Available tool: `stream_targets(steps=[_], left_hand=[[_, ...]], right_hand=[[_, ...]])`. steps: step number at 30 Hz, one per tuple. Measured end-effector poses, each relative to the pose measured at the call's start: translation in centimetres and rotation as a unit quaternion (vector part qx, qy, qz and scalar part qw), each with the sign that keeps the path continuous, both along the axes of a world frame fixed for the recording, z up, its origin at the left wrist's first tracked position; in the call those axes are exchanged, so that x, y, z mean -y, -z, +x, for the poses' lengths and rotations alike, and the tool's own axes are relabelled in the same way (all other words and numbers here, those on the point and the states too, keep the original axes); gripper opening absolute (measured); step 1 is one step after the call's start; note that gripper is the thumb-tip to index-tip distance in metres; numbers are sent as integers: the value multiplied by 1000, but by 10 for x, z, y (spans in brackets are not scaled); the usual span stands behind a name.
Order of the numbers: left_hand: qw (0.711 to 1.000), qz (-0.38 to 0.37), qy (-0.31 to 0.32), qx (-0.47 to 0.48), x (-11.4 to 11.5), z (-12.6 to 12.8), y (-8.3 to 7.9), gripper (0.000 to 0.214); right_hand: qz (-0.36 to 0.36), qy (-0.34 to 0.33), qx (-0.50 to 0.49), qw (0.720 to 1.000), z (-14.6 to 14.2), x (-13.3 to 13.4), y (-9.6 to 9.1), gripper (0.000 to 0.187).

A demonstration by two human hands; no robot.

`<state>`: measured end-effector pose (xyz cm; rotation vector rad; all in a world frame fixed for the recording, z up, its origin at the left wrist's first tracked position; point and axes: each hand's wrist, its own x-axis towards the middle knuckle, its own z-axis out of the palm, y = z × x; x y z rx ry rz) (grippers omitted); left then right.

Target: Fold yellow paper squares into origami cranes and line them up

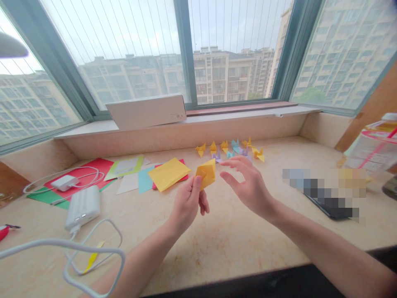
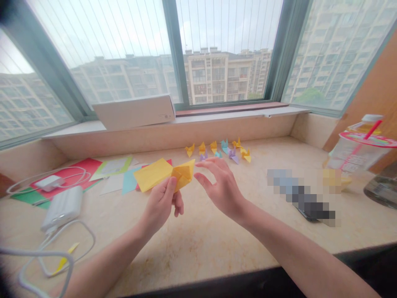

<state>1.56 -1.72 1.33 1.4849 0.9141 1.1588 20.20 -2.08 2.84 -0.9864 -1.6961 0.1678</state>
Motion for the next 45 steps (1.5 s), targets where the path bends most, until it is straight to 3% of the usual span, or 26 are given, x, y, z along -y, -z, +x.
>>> stream_targets(steps=[3, 8, 11, 19, 24, 36, 45], left_hand=[[999, 13, -8, 33, 2, 3, 1, 42], [998, -2, 62, 25, 8, 11, 12, 42], [996, -4, 86, 13, 11, 12, 14, 41], [996, -23, 84, 21, 17, 8, 0, 50], [989, -67, 125, 34, 14, 9, 1, 45], [991, -77, 103, 34, 10, 10, 4, 38], [990, -83, 109, 44, 12, 9, 1, 43]], right_hand=[[-104, -39, -26, 993, -10, 3, 7, 32], [-213, -161, -167, 949, -25, 7, 15, 47], [-220, -180, -230, 931, -27, 7, 12, 52], [-210, -131, -285, 926, -22, 2, 11, 60], [-201, -171, -318, 911, -16, -7, 13, 61], [-182, -164, -288, 926, -16, -7, 17, 46], [-189, -180, -306, 916, -20, -2, 13, 43]])
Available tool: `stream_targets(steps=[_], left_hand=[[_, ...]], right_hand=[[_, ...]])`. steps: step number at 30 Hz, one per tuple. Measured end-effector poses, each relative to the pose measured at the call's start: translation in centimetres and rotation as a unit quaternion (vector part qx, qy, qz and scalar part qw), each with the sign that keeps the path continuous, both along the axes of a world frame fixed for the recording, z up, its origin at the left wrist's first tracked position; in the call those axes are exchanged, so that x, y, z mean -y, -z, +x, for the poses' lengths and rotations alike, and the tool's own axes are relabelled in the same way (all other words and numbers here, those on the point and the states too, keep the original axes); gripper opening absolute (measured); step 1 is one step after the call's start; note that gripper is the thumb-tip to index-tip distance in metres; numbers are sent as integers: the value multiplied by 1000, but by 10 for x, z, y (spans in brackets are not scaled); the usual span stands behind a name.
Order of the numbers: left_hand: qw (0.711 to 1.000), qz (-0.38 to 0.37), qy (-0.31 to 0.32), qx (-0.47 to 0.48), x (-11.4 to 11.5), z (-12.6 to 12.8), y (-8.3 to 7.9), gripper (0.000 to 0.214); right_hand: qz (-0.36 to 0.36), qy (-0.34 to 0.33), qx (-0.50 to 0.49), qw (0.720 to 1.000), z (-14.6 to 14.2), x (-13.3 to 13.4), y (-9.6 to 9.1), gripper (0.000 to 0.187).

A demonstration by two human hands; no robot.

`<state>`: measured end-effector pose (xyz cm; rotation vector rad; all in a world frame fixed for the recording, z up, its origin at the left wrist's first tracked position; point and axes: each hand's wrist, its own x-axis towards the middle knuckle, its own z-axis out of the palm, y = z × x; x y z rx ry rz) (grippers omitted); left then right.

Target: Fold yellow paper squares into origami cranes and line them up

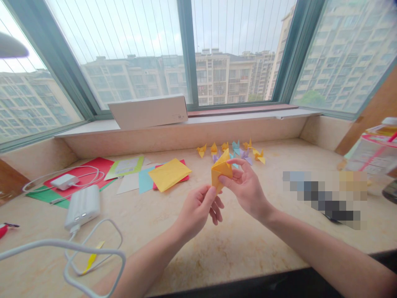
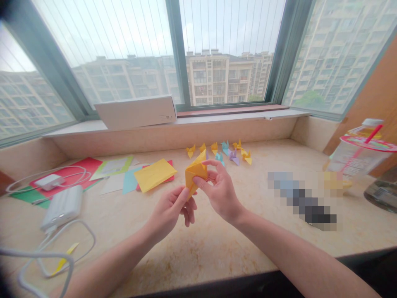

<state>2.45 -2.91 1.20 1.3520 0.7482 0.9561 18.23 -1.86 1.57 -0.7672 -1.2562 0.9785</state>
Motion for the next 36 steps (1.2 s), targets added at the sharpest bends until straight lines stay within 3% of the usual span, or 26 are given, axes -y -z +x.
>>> stream_targets(steps=[4, 12, 19, 23, 29, 32, 36], left_hand=[[1000, -11, 2, 1, 1, 0, -1, 52], [998, 35, -49, -17, -5, -3, 3, 44], [996, 53, -56, -32, -5, -3, 4, 44], [993, 73, -72, -53, -3, -1, 7, 46], [984, 81, -132, -88, -2, 3, 5, 48], [984, 68, -152, -71, -4, 1, 1, 49], [990, 25, -138, -33, -5, -1, -4, 50]], right_hand=[[-15, -22, 18, 999, -2, 3, 3, 41], [-34, -65, 46, 996, 1, 6, 0, 41], [-65, -20, 50, 996, 0, 4, 2, 54], [-70, 3, 52, 996, -2, 6, 1, 52], [-24, -6, 54, 998, -3, 7, 6, 44], [18, 14, 112, 993, 0, 6, 7, 43], [74, 42, 211, 974, 6, 2, 8, 28]])
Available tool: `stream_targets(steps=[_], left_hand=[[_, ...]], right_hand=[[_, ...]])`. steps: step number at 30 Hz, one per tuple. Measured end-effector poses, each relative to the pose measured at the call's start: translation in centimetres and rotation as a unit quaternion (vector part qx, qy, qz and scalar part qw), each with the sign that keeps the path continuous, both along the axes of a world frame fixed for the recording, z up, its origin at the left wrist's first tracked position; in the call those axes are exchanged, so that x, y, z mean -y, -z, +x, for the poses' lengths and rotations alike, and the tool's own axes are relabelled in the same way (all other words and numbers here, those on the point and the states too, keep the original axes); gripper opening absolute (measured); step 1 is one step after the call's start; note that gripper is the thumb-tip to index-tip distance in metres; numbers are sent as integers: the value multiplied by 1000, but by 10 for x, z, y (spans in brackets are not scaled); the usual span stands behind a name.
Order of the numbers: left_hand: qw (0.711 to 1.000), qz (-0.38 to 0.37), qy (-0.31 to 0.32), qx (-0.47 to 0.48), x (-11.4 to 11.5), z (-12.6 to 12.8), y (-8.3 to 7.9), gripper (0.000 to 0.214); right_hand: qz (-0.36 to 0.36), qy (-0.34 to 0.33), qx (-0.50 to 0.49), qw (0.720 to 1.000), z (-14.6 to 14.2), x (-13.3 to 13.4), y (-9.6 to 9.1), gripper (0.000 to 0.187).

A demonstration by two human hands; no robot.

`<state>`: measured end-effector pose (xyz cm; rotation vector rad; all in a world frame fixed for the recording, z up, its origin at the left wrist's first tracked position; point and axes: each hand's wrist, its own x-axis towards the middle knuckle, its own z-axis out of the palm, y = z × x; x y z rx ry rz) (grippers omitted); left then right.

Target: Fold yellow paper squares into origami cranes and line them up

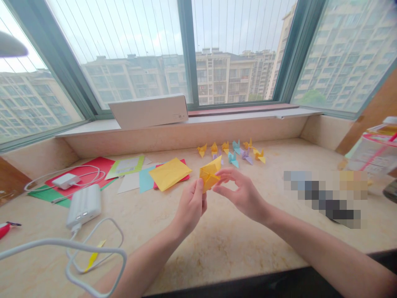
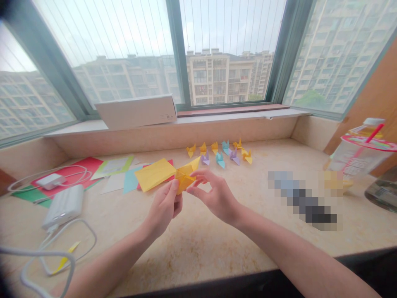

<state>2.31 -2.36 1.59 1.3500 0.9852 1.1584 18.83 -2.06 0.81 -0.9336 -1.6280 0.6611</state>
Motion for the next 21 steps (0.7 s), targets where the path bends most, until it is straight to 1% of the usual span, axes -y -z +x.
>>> stream_targets(steps=[4, 6, 9, 14, 21], left_hand=[[999, -16, 32, 12, 1, 0, -2, 49], [999, -11, 36, 7, 1, 1, -1, 49], [999, -1, 33, -4, 0, 1, 2, 49], [999, 21, 37, -29, 0, 1, 5, 49], [993, 50, 50, -92, 3, -1, 7, 45]], right_hand=[[28, 0, 26, 999, 3, -4, 2, 19], [23, 5, 24, 999, 3, -5, 2, 15], [-3, 16, 21, 1000, 1, -3, 0, 11], [-33, 27, 16, 999, 0, 0, -3, 12], [-59, 10, -17, 998, 2, -3, -4, 16]])
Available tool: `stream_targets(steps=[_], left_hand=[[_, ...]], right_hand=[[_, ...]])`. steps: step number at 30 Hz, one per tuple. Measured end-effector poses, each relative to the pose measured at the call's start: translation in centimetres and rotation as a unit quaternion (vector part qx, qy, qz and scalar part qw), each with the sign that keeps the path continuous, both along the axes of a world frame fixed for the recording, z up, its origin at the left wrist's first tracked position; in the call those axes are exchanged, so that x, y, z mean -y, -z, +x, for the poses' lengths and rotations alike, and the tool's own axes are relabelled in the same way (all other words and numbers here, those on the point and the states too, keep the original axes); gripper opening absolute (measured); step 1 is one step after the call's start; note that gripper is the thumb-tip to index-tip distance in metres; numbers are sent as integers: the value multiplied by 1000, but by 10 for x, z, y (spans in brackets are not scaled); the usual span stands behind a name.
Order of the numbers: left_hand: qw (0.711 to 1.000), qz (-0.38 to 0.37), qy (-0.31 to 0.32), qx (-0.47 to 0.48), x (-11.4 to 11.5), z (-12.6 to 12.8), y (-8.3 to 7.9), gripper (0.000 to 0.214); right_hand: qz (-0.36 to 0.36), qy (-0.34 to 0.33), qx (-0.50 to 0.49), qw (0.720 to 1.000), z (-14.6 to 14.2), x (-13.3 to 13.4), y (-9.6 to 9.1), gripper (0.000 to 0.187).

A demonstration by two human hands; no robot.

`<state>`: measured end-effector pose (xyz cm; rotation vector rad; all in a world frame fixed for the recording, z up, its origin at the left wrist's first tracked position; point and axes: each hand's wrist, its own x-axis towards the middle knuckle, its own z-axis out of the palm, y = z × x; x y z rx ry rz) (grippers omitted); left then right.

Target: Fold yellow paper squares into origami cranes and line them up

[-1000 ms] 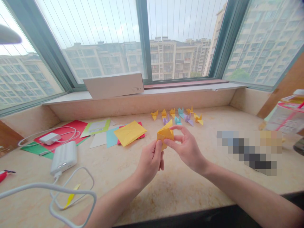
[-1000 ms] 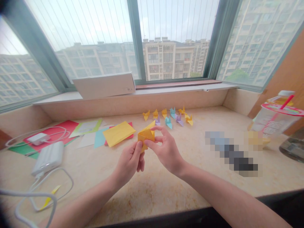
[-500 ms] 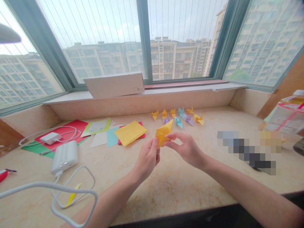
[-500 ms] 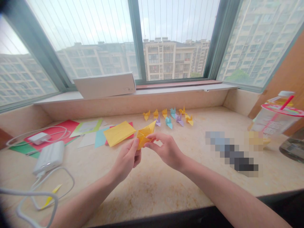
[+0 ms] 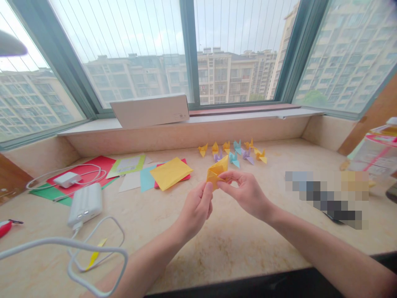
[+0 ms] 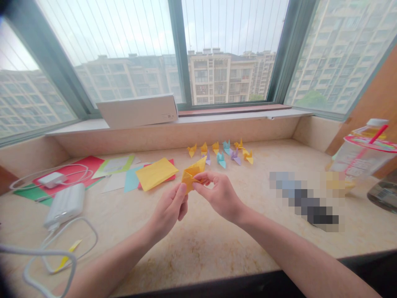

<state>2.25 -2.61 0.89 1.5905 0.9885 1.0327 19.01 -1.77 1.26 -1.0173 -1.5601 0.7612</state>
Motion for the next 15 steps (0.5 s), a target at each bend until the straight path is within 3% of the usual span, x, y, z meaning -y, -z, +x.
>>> stream_targets(steps=[7, 15], left_hand=[[999, 25, -17, -11, -4, -1, 4, 41], [999, 24, -25, -11, -5, -2, 5, 41]], right_hand=[[-33, -73, -109, 991, -4, 2, -2, 37], [-70, -69, -159, 982, -6, 5, -4, 51]])
